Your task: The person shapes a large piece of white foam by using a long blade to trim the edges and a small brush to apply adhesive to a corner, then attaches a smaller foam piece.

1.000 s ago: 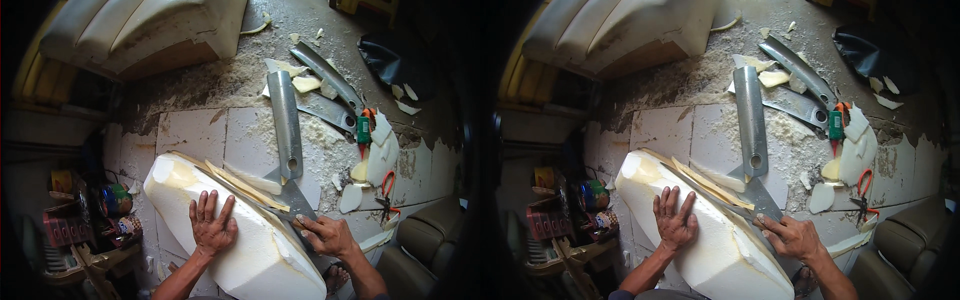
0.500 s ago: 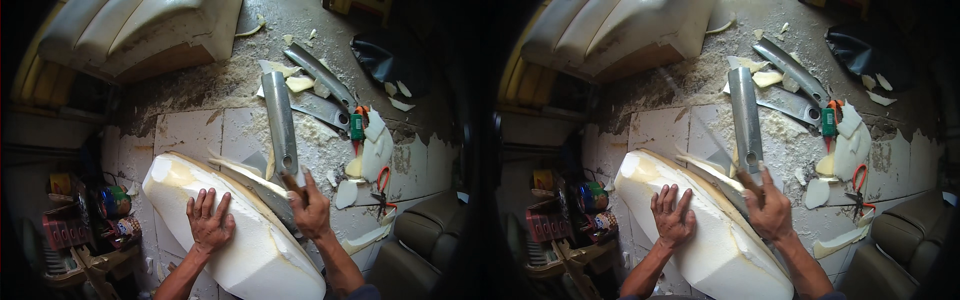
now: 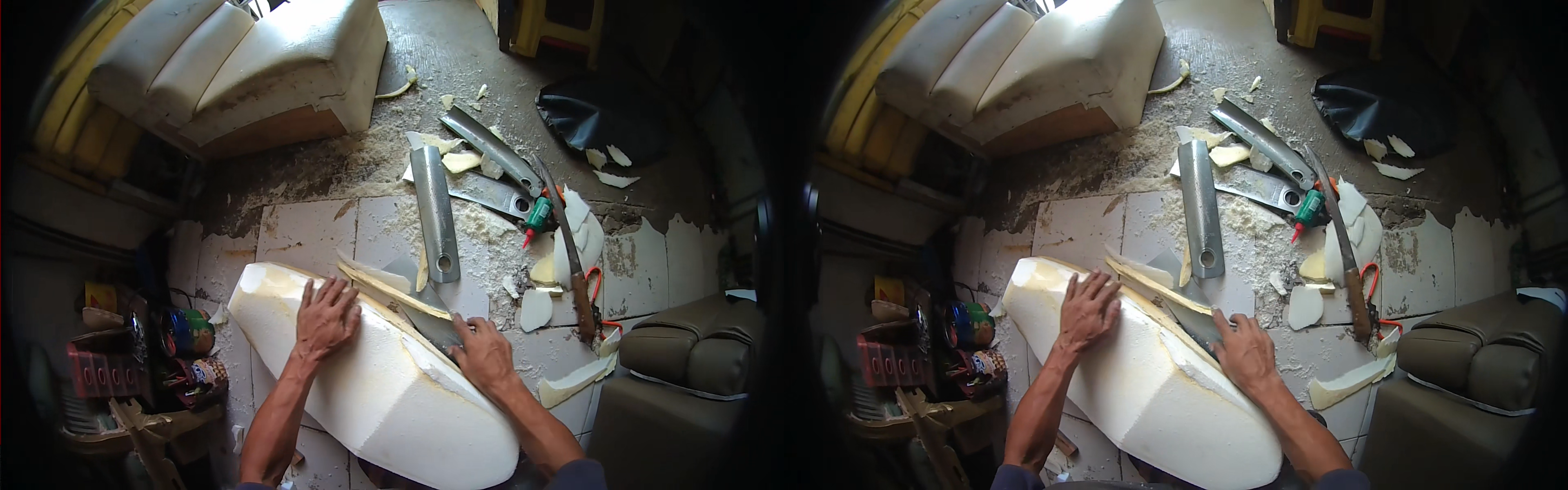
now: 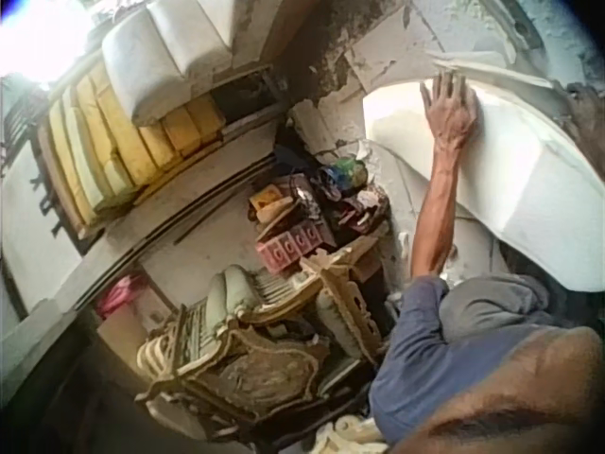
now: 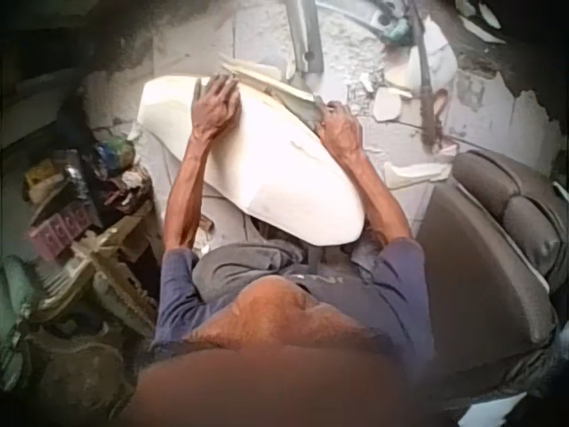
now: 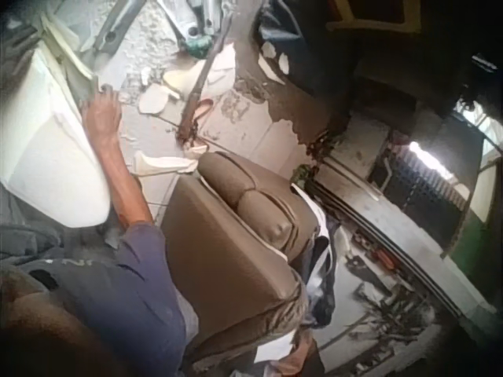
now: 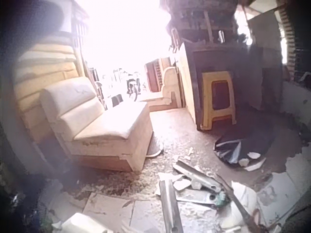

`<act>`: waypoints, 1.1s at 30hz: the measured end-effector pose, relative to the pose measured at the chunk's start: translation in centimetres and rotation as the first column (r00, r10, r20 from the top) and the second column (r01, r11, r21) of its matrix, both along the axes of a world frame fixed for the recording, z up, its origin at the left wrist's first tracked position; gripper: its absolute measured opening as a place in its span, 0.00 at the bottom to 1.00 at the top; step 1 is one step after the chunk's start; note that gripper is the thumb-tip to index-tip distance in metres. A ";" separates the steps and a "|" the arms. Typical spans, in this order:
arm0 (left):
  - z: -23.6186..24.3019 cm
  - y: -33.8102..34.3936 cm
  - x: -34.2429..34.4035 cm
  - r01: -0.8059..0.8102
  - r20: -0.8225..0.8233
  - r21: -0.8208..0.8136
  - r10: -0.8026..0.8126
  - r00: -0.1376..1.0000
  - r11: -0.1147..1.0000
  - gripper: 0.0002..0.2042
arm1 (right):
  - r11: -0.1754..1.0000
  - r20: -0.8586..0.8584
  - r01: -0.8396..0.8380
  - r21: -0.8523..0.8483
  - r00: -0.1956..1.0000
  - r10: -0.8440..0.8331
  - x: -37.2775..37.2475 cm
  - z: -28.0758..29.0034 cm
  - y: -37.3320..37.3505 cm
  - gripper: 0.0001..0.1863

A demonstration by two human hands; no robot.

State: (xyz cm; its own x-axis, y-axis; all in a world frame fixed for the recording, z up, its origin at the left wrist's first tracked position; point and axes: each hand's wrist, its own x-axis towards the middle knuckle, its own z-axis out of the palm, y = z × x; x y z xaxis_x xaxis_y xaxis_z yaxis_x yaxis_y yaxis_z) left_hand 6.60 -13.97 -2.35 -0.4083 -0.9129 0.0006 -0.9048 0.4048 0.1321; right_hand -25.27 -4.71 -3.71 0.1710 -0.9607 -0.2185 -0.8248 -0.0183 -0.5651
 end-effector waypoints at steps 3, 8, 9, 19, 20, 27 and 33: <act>0.2 0.3 -0.8 -0.047 -0.074 0.062 0.051 0.996 0.997 0.14 | 0.999 -0.067 0.023 -0.029 0.997 -0.025 0.9 -0.9 -0.2 0.37; 0.3 -1.2 -0.7 0.003 -0.101 0.094 0.007 0.995 0.996 0.16 | 0.906 -0.174 0.208 -0.370 0.942 -0.288 -1.6 -3.3 -4.6 0.30; 0.3 -1.6 0.2 0.027 -0.164 0.105 -0.010 0.986 0.994 0.17 | 0.877 -0.157 0.183 -0.444 0.948 -0.277 -1.3 -2.4 -5.5 0.28; 0.4 -4.2 4.0 0.241 -0.076 0.051 -0.237 0.969 0.969 0.15 | 1.000 0.199 0.003 0.023 0.980 -0.008 14.5 1.0 -5.0 0.34; 1.0 -4.2 3.7 0.226 -0.074 0.104 -0.219 0.973 0.968 0.14 | 0.999 0.235 0.045 -0.020 0.971 -0.039 14.5 1.2 -4.6 0.29; 0.3 -4.0 4.2 0.215 -0.094 0.102 -0.206 0.974 0.971 0.12 | 0.994 0.215 0.012 0.105 0.976 -0.034 15.0 2.9 -6.0 0.21; 1.7 -4.0 5.9 -0.055 -0.335 -0.018 0.046 0.941 0.998 0.21 | 0.972 0.276 -0.094 0.213 0.961 0.033 18.5 1.1 -11.1 0.35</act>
